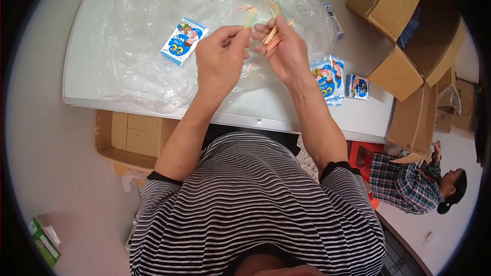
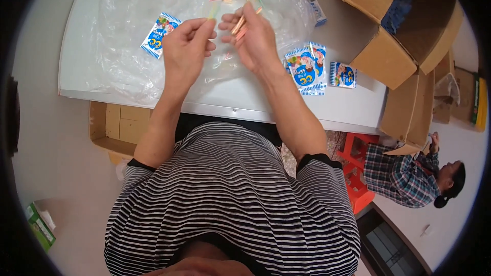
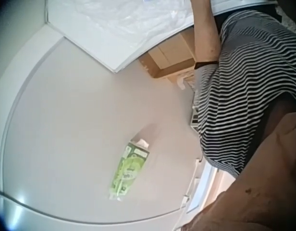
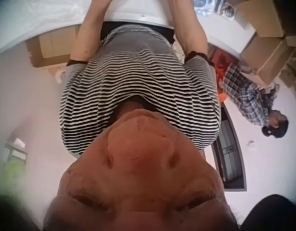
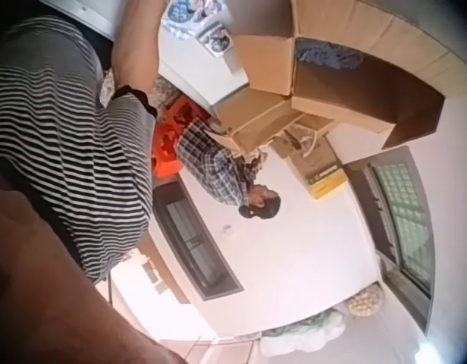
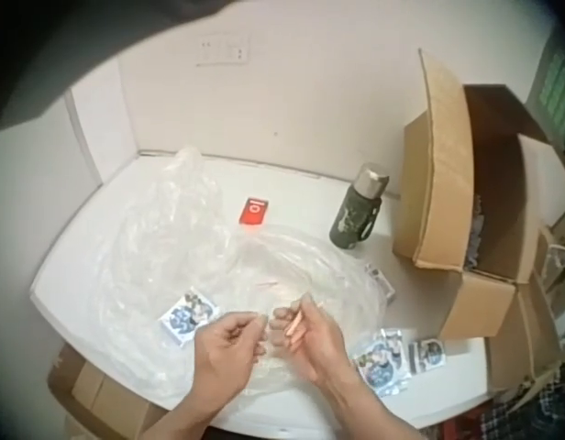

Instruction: Sort small items into plastic packets and then pack those packets into cardboard boxes.

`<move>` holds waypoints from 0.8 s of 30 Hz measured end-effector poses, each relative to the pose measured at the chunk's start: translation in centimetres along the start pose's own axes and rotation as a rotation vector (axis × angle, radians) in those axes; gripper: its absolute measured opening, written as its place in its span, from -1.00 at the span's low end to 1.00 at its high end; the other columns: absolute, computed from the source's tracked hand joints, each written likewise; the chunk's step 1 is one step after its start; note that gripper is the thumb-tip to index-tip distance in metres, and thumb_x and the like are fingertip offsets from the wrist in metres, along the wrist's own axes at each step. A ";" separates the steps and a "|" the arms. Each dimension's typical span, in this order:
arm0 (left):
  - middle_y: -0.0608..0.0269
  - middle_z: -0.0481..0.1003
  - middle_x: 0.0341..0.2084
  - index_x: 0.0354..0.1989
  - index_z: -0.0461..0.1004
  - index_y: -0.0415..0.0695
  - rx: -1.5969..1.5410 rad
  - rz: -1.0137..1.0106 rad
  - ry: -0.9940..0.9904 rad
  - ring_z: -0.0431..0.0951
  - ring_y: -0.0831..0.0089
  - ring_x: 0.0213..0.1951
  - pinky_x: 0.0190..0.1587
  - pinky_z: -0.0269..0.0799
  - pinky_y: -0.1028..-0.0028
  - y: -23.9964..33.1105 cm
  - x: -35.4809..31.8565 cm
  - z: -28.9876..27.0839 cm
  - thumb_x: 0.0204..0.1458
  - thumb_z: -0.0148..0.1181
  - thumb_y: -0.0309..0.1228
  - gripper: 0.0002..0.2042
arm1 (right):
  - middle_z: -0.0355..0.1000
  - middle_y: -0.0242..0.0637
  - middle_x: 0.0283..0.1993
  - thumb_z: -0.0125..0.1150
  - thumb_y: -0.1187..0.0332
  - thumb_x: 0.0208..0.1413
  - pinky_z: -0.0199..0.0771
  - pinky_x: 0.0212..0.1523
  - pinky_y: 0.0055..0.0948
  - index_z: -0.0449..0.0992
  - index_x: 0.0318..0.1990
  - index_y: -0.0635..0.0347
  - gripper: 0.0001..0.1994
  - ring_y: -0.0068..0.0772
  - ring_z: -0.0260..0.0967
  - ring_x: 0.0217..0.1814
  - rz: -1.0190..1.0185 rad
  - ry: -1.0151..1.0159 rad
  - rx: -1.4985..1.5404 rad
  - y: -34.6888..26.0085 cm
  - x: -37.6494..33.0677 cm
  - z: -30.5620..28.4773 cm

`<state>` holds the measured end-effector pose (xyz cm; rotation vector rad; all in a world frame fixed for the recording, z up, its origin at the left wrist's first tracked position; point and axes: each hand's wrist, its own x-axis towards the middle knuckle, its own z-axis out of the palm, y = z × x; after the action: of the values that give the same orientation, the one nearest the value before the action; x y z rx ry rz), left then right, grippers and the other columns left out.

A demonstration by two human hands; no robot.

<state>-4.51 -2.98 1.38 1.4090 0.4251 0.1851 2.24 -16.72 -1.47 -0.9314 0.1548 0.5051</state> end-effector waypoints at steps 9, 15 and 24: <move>0.14 0.61 -0.43 -0.27 0.64 -0.18 0.919 0.714 -0.033 0.61 0.23 -0.45 -0.43 0.48 0.36 -1.5 -0.8 1.9 0.09 0.29 -0.30 -0.80 | 0.50 -0.16 -0.15 -0.05 0.20 0.42 0.48 -0.05 -0.33 0.42 -0.13 0.26 -0.73 -0.33 0.45 -0.12 0.047 0.030 0.242 2.2 -1.2 0.2; 0.01 0.57 -0.39 -0.37 0.59 -0.18 1.005 0.396 -0.179 0.62 0.03 -0.36 -0.29 0.52 0.14 -2.8 -1.9 -0.2 0.12 0.22 -0.30 -0.81 | 0.43 -0.33 -0.38 0.02 0.17 0.40 0.35 -0.42 -0.45 0.40 -0.25 0.19 -0.73 -0.47 0.35 -0.43 0.028 0.074 -0.092 -1.9 -0.9 -2.3; -0.03 0.60 -0.46 -0.41 0.61 -0.22 1.259 0.292 -0.330 0.62 -0.03 -0.37 -0.27 0.53 0.10 -3.6 -1.6 0.3 0.10 0.19 -0.28 -0.76 | 0.52 0.18 -0.18 0.04 0.17 0.28 0.45 -0.07 -0.07 0.46 -0.15 0.31 -0.68 0.21 0.50 -0.06 -0.410 0.163 -1.794 -3.5 3.8 -3.5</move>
<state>-6.34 -4.42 -1.81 2.6888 0.0045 -0.1247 7.56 -19.93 -2.30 -2.6773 -0.4450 0.0518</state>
